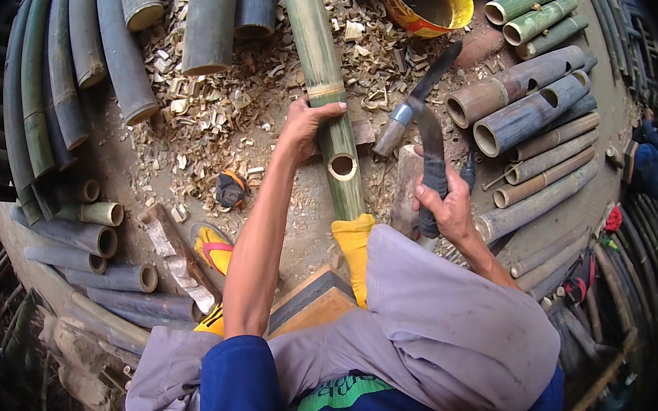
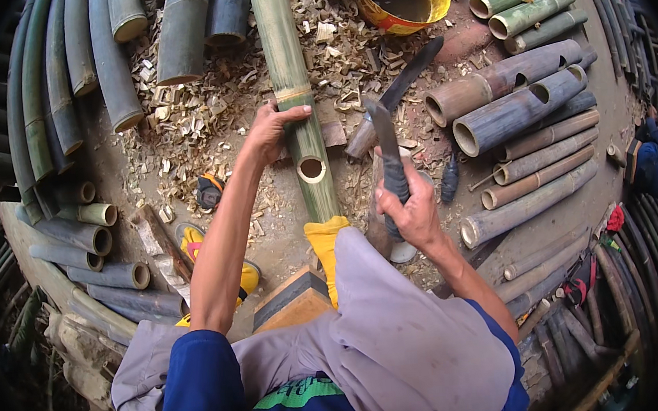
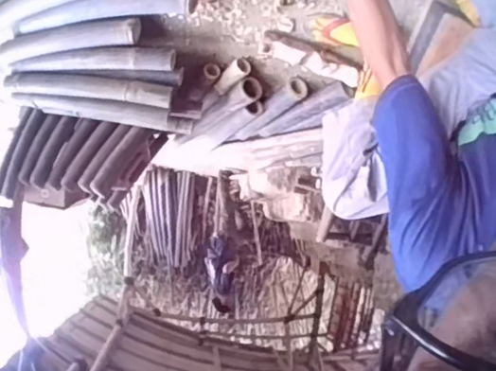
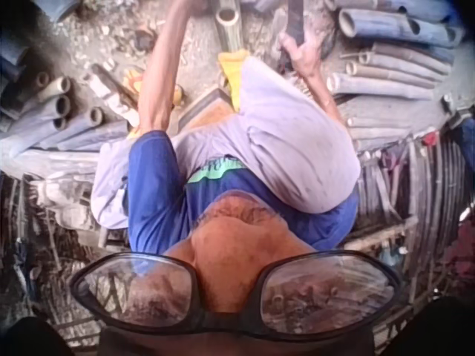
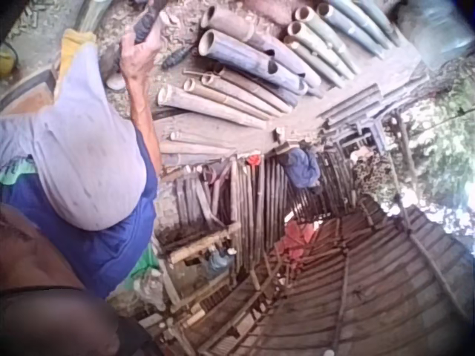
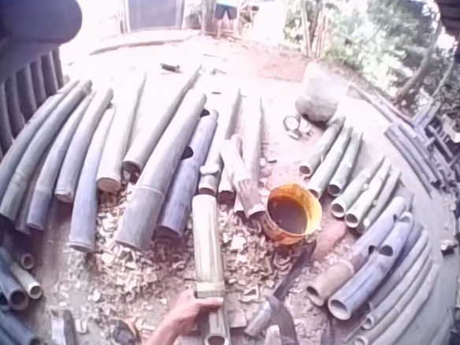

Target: The person fits two segments of bamboo together and uses a knife and wooden mallet to carve out a joint between them.

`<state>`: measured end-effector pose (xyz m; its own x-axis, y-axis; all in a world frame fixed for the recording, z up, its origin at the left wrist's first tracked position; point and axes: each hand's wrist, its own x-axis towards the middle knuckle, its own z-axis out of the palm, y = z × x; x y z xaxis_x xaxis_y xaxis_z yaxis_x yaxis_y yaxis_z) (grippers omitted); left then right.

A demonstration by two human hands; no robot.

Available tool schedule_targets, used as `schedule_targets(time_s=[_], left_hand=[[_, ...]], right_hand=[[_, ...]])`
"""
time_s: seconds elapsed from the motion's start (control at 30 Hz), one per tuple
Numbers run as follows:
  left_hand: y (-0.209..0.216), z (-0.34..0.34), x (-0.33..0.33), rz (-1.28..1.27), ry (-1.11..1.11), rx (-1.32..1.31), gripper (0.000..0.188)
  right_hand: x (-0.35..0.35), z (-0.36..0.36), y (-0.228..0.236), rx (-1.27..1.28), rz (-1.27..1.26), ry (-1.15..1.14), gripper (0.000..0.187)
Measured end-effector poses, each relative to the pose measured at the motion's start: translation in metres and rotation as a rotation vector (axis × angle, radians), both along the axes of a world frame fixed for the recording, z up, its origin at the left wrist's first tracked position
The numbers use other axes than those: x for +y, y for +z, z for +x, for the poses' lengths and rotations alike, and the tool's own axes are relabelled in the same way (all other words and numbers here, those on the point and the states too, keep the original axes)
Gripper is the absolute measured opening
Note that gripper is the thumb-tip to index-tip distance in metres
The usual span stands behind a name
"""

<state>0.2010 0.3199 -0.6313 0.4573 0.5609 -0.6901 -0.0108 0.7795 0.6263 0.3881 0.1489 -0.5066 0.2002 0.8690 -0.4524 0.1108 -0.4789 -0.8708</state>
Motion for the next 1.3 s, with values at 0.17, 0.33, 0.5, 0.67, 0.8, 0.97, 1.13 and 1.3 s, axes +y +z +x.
schedule_targets(time_s=[0.17, 0.33, 0.5, 0.67, 0.8, 0.97, 1.13, 1.3], left_hand=[[0.003, 0.002, -0.022, 0.265, 0.052, 0.414, 0.062], [0.071, -0.023, -0.149, -0.255, 0.185, -0.174, 0.061], [0.062, 0.006, -0.164, -0.770, 0.339, -0.627, 0.051], [0.042, 0.046, -0.164, -0.693, 0.541, -0.678, 0.037], [0.052, 0.050, -0.171, -0.741, 0.655, -0.660, 0.035], [0.065, 0.021, -0.155, -0.841, 0.475, -0.282, 0.031], [0.056, -0.002, -0.117, -0.644, -0.111, 0.156, 0.024], [0.061, 0.012, -0.109, -0.621, -0.311, 0.310, 0.027]], right_hand=[[-0.021, 0.000, -0.005, -0.181, 0.008, 0.211, 0.053], [-0.036, 0.008, -0.010, -0.321, 0.208, 0.490, 0.070], [-0.009, 0.017, -0.013, -0.646, 0.034, 1.005, 0.085], [0.032, 0.037, -0.020, -0.966, 0.224, 1.348, 0.074], [0.049, 0.037, -0.018, -0.891, 0.195, 1.464, 0.072], [0.039, 0.013, -0.016, -0.643, -0.176, 1.393, 0.075], [-0.027, -0.039, -0.046, -0.283, -0.311, 0.724, 0.074], [-0.056, -0.056, -0.049, -0.087, -0.235, 0.339, 0.065]])
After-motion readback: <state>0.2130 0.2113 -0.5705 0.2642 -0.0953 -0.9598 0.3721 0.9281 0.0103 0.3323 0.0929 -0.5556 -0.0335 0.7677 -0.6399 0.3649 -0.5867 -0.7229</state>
